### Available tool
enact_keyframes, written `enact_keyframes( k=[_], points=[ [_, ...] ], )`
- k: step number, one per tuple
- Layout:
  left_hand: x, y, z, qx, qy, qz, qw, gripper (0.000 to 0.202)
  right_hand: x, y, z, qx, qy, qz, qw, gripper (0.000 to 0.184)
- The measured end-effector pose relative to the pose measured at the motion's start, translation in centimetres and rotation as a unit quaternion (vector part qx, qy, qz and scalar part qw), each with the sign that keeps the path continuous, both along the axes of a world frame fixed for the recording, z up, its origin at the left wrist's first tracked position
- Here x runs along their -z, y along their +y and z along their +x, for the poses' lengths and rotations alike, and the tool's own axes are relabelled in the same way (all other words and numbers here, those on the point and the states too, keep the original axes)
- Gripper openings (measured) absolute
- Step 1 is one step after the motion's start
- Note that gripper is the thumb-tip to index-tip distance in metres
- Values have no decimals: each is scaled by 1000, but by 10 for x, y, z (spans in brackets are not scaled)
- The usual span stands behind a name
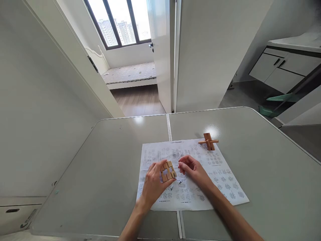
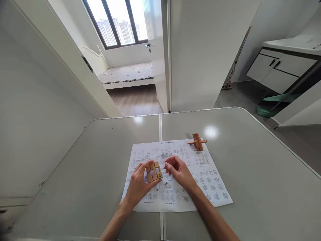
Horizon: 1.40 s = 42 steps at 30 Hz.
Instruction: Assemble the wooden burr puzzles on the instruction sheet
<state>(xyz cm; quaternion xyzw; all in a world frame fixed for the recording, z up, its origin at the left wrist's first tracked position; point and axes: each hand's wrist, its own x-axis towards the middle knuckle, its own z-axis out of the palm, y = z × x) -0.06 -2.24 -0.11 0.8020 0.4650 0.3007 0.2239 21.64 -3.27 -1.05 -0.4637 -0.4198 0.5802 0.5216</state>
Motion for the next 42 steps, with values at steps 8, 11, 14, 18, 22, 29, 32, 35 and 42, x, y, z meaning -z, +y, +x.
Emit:
enact_keyframes(
  k=[8, 11, 14, 18, 22, 29, 32, 35, 42],
  points=[
    [6, 17, 3, 71, 15, -40, 997, 71, 6, -3, -2, -7, -217, 105, 971, 16],
    [4, 20, -3, 86, 30, -48, 995, 85, 9, -4, 1, -21, -287, 170, 942, 27],
    [-1, 26, -13, 97, 52, -39, 993, 95, 13, -4, 5, -64, -348, 209, 912, 65],
    [-5, 35, -27, 112, 56, -56, 991, 66, 14, -5, 7, -87, -381, 215, 895, 74],
    [-5, 43, -34, 99, -83, -91, 987, 65, 7, -5, 8, -85, -333, 193, 919, 60],
    [-9, 49, -22, 202, -351, -377, 833, 77, -5, -6, 3, -46, -203, 157, 966, 53],
    [-10, 47, -14, 200, -377, -415, 804, 70, -2, -8, -1, -3, -200, 178, 963, 54],
    [-9, 46, -8, 174, -372, -431, 803, 72, -1, -10, -3, 14, -197, 175, 964, 53],
    [1, 47, -5, 121, -377, -436, 808, 54, -3, -13, -10, 8, -204, 198, 959, 53]
  ],
)
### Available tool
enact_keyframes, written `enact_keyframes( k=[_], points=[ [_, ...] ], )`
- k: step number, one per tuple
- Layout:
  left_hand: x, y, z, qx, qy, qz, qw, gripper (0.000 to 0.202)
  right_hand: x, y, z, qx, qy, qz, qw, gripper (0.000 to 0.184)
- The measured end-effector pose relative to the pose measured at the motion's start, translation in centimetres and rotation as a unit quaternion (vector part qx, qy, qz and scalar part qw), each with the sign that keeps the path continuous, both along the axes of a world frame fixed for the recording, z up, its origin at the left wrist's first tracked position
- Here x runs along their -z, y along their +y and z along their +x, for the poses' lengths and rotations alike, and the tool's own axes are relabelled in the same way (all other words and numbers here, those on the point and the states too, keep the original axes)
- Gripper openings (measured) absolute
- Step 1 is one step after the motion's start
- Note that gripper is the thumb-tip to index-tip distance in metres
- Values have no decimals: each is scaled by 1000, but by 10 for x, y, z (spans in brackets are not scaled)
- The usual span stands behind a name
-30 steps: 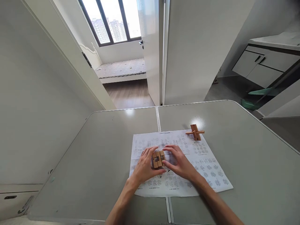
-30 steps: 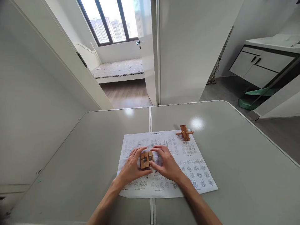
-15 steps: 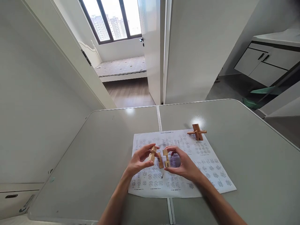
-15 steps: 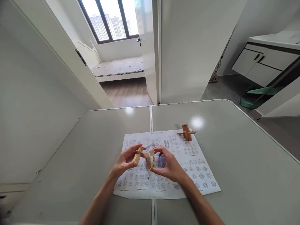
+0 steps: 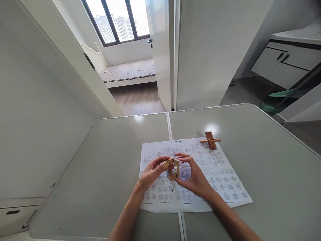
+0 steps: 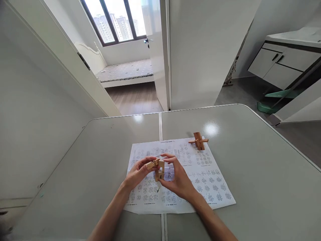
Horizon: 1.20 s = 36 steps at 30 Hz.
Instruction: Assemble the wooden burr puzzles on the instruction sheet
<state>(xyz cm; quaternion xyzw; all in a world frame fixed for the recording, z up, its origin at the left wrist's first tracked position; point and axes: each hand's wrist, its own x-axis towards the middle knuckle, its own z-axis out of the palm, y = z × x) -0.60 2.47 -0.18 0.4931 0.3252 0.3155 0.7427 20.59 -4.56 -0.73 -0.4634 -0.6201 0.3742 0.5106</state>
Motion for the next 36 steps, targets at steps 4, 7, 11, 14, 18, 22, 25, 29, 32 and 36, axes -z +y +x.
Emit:
enact_keyframes(
  k=[4, 7, 11, 14, 18, 22, 25, 29, 32, 36],
  points=[
    [4, 2, -2, 4, 7, 12, 1000, 68, 4, -1, -5, 1, -18, 31, 999, 59],
    [6, 1, -3, 23, 13, 23, 999, 78, 6, -1, -6, 11, -32, 43, 998, 63],
    [5, 0, -3, 42, 17, 46, 998, 78, 2, -2, -6, 2, -63, 66, 996, 68],
    [4, -1, -2, 43, 1, 46, 998, 78, -1, -3, -7, -9, -76, 90, 993, 71],
    [2, -1, -1, 49, -14, 31, 998, 80, -1, -4, -7, -6, -85, 95, 992, 73],
    [2, -2, -2, 59, -17, 19, 998, 81, 0, -4, -5, -13, -112, 117, 987, 74],
    [2, -2, -3, 66, -22, -3, 998, 81, -1, -3, -6, -15, -102, 133, 986, 70],
    [4, -1, -4, 78, -20, -1, 997, 85, -2, -4, -8, -12, -99, 142, 985, 71],
    [5, -1, -4, 85, -16, 4, 996, 87, 0, -4, -9, -9, -102, 147, 984, 71],
    [7, 0, -5, 86, -8, 9, 996, 90, 2, -4, -9, -10, -106, 148, 983, 70]
  ],
)
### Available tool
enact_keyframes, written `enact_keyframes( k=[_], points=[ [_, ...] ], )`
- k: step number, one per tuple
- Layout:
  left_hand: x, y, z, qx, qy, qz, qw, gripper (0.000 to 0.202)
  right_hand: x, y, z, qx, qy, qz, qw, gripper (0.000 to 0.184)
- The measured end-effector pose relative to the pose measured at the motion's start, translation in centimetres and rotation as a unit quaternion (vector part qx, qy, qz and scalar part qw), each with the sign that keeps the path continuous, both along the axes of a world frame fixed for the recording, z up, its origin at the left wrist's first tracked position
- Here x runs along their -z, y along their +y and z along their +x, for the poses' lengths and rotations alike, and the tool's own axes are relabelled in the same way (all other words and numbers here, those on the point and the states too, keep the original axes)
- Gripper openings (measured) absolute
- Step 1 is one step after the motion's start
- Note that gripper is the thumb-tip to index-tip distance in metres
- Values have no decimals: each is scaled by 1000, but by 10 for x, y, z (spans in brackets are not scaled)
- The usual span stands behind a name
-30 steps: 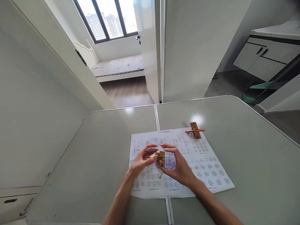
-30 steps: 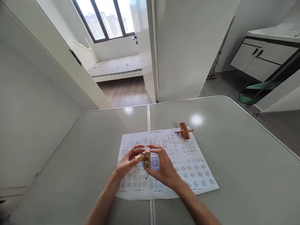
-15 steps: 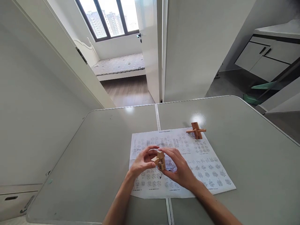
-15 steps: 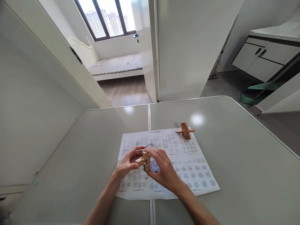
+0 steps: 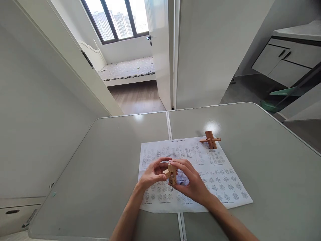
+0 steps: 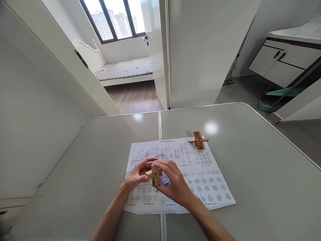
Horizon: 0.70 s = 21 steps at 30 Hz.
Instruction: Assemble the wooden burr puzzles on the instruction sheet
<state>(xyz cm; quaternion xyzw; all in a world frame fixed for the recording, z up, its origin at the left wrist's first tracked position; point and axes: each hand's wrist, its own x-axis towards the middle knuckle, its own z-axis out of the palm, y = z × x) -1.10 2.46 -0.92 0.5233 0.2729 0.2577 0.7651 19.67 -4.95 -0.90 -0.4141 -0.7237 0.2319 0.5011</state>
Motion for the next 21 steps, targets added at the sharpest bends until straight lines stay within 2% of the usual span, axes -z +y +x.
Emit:
enact_keyframes(
  k=[10, 21],
  points=[
    [4, 1, 0, 1, -13, -7, 1000, 89, 2, 0, 0, -1, 4, 1, 1000, 70],
    [1, -1, 2, 24, -40, -11, 999, 82, 3, 1, 1, 3, 13, 6, 1000, 67]
  ],
)
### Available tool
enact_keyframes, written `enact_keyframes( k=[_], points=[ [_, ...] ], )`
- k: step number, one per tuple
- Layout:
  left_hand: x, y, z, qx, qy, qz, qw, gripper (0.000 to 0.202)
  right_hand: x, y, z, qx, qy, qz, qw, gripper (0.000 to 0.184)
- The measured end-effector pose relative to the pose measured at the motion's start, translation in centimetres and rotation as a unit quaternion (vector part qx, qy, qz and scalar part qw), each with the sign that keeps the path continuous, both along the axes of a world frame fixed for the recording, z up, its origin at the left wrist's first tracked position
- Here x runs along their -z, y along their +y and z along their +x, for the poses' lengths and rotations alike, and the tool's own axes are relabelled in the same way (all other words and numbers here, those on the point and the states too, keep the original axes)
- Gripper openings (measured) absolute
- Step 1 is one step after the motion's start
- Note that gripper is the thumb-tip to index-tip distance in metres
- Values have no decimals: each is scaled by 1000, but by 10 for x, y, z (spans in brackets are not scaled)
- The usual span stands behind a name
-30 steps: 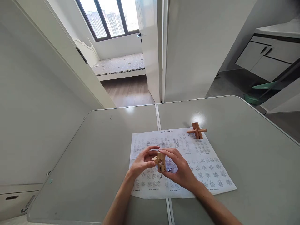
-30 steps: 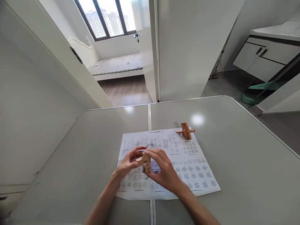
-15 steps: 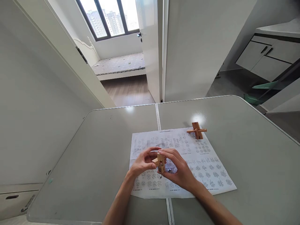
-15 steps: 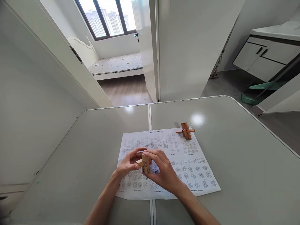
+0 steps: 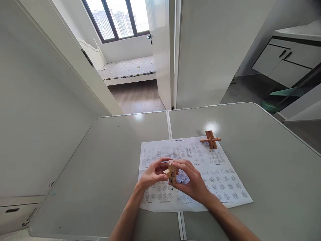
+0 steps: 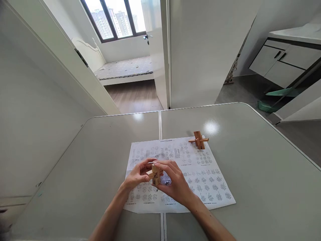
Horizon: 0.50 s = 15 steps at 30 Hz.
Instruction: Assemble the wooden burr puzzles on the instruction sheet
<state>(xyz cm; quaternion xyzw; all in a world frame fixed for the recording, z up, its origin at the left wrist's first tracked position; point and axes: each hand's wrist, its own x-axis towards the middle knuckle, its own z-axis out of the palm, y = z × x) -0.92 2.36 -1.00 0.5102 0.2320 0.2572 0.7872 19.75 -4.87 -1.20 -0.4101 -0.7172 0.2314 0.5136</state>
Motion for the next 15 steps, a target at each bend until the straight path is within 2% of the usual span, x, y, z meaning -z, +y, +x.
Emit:
enact_keyframes(
  k=[9, 15],
  points=[
    [-2, -2, 3, 6, -18, -10, 1000, 74, -3, 0, -3, -8, 1, 0, 1000, 66],
    [-3, -2, 4, -7, -13, 0, 1000, 65, 1, 0, -6, 12, -16, 21, 1000, 65]
  ],
)
